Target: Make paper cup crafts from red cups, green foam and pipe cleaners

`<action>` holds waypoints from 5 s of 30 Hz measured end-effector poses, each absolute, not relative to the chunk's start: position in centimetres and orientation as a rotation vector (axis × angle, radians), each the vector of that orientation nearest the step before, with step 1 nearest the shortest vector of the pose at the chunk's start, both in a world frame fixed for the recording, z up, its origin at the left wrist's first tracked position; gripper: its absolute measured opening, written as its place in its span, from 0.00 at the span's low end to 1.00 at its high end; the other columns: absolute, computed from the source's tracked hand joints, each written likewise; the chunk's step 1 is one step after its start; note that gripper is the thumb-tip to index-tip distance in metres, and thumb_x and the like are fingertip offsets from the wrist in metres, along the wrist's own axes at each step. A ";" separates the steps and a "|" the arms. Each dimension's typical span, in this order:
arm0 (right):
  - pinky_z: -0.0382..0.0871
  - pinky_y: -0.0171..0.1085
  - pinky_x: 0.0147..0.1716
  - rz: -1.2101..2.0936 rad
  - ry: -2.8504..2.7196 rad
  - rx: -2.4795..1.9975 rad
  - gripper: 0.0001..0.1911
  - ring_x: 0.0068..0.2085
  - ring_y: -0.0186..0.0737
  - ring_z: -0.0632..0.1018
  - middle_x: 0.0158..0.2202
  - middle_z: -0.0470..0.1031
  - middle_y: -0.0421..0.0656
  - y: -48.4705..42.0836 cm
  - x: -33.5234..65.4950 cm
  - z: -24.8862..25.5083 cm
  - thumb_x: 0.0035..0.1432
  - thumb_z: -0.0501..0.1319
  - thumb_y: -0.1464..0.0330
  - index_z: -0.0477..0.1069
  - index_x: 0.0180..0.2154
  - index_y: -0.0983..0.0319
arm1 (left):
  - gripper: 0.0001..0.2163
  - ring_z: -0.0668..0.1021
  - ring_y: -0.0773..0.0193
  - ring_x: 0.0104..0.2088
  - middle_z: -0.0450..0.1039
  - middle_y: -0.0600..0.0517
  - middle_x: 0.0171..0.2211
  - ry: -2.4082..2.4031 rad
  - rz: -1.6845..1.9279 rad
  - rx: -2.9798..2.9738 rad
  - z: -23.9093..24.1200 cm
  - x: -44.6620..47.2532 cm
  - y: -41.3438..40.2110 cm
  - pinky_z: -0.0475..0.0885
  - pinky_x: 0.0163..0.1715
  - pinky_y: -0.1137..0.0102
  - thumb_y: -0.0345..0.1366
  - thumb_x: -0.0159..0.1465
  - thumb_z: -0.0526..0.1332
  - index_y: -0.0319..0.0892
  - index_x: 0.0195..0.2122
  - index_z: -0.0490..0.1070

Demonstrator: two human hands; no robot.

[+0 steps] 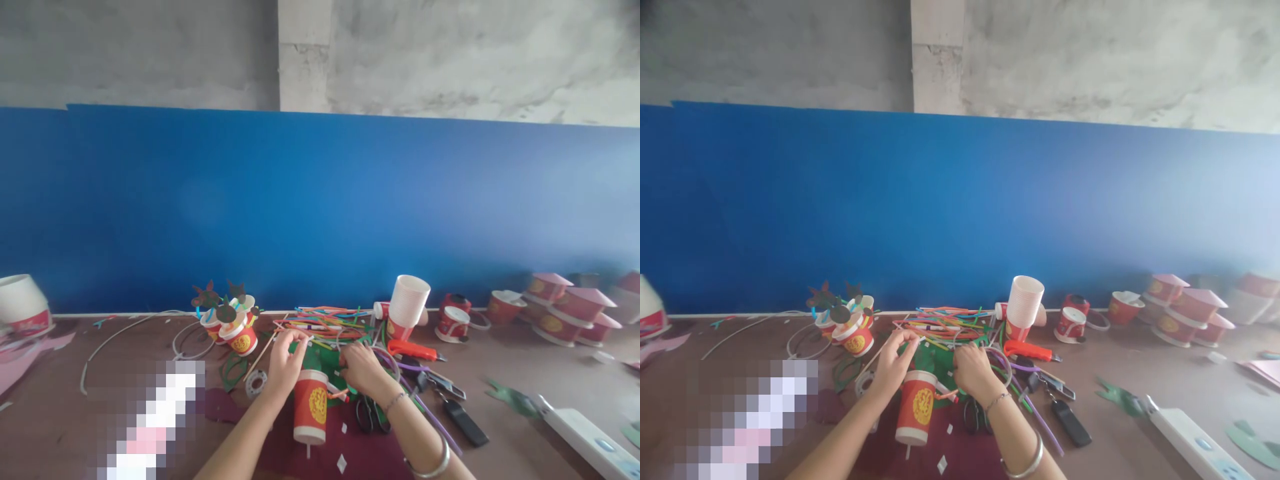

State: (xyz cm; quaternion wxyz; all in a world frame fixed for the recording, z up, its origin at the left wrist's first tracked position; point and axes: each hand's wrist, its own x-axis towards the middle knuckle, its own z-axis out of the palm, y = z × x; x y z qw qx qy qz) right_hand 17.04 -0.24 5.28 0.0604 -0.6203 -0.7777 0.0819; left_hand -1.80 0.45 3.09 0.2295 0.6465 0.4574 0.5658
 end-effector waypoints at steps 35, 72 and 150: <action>0.63 0.39 0.38 -0.134 -2.004 -0.816 0.09 0.36 0.40 0.71 0.31 0.73 0.42 -0.7 14.6 5.6 0.58 0.54 0.77 0.70 0.31 0.60 | 0.15 0.71 0.64 0.31 0.71 0.52 0.27 1.066 1.322 1.199 6.2 -1.0 -0.6 0.65 0.32 0.72 0.48 0.53 0.64 0.39 0.28 0.73; 0.60 0.39 0.39 -0.121 -1.948 -0.877 0.08 0.37 0.40 0.71 0.32 0.73 0.42 -1.4 13.9 5.3 0.58 0.53 0.76 0.66 0.32 0.60 | 0.11 0.65 0.68 0.24 0.61 0.57 0.21 1.088 1.319 1.318 6.7 -0.5 -1.3 0.60 0.25 0.74 0.43 0.55 0.61 0.40 0.24 0.65; 0.64 0.39 0.37 0.140 -1.873 -1.099 0.10 0.34 0.43 0.74 0.29 0.75 0.45 -1.2 13.2 6.2 0.58 0.53 0.72 0.72 0.28 0.61 | 0.07 0.72 0.59 0.36 0.73 0.52 0.30 1.376 1.383 2.174 6.8 -0.6 -2.1 0.63 0.39 0.66 0.28 0.61 0.54 0.42 0.28 0.68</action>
